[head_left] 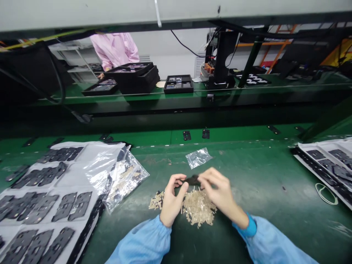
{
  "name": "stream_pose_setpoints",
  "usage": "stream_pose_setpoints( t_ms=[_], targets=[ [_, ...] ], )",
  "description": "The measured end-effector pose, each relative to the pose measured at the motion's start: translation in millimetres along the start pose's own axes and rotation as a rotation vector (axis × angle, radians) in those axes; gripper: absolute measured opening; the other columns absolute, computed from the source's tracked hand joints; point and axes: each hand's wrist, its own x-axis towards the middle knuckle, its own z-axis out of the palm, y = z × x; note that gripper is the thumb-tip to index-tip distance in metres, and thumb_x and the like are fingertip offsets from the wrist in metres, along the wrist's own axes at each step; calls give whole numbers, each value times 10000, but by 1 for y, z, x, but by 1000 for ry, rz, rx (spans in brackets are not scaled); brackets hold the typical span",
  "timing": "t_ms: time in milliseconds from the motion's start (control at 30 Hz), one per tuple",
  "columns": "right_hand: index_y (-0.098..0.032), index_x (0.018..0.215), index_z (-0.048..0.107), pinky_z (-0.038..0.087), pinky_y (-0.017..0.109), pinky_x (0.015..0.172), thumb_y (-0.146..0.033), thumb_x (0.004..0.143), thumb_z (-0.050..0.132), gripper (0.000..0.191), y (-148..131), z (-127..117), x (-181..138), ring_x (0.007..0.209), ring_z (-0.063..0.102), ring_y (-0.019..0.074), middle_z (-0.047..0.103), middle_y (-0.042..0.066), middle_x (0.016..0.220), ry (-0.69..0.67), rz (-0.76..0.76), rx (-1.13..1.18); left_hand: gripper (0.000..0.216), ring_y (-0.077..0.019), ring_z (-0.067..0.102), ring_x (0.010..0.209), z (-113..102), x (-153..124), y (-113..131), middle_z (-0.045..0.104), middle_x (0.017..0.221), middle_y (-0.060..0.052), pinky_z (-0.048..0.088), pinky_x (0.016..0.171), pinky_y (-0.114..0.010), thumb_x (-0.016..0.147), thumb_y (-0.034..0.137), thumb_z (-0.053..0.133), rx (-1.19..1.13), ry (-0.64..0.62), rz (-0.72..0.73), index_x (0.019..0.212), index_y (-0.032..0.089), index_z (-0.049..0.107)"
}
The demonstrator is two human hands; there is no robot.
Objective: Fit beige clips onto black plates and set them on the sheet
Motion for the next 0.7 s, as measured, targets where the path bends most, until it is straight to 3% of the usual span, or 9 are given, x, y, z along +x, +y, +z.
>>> stream_pose_setpoints(
  t_ms=[100, 200, 300, 400, 533, 600, 700],
  targets=[
    [-179, 889, 598, 499, 253, 576, -257, 908, 450, 168, 44, -40, 49, 629, 604, 139, 586, 32, 770, 238, 120, -347, 190, -167, 565, 864, -5, 9, -8, 605, 921, -45, 417, 791, -269, 848, 353, 547, 72, 110, 45, 922, 192, 615],
    [-136, 930, 602, 491, 301, 666, -203, 889, 417, 201, 99, -86, 98, 804, 602, 198, 565, 113, 953, 332, 163, -505, 168, -169, 567, 843, -12, 20, -18, 598, 890, -44, 426, 782, -270, 836, 338, 566, 127, 193, 63, 881, 182, 611],
    [-124, 865, 637, 456, 329, 708, -119, 819, 440, 202, 142, -120, 123, 825, 581, 224, 562, 129, 966, 295, 219, -638, 157, -173, 569, 849, -16, 26, -25, 590, 887, -47, 435, 774, -269, 841, 328, 556, 154, 200, 78, 841, 177, 603],
    [-113, 795, 663, 436, 337, 725, -29, 726, 466, 225, 166, -135, 128, 846, 574, 248, 588, 135, 915, 203, 297, -749, 141, -176, 565, 870, -17, 26, -28, 578, 919, -52, 436, 782, -270, 845, 311, 552, 168, 190, 108, 826, 179, 596],
    [-76, 910, 664, 411, 372, 820, -40, 785, 429, 269, 169, -122, 134, 1006, 532, 303, 583, 186, 1013, 141, 388, -852, 120, -186, 560, 907, -19, 22, -27, 567, 941, -55, 432, 802, -275, 840, 302, 558, 166, 175, 107, 843, 187, 593],
    [-95, 971, 651, 422, 345, 821, -117, 859, 408, 268, 162, -99, 145, 1013, 544, 279, 581, 174, 1047, 95, 423, -862, 118, -191, 561, 919, -20, 20, -27, 565, 952, -55, 429, 812, -277, 835, 304, 564, 166, 166, 89, 849, 191, 592],
    [-113, 901, 660, 463, 310, 765, -295, 897, 476, 259, 147, -51, 164, 885, 604, 229, 617, 135, 950, -28, 489, -843, 128, -197, 565, 923, -22, 19, -26, 568, 962, -54, 427, 821, -280, 823, 319, 576, 167, 161, 63, 848, 194, 593]
  ],
)
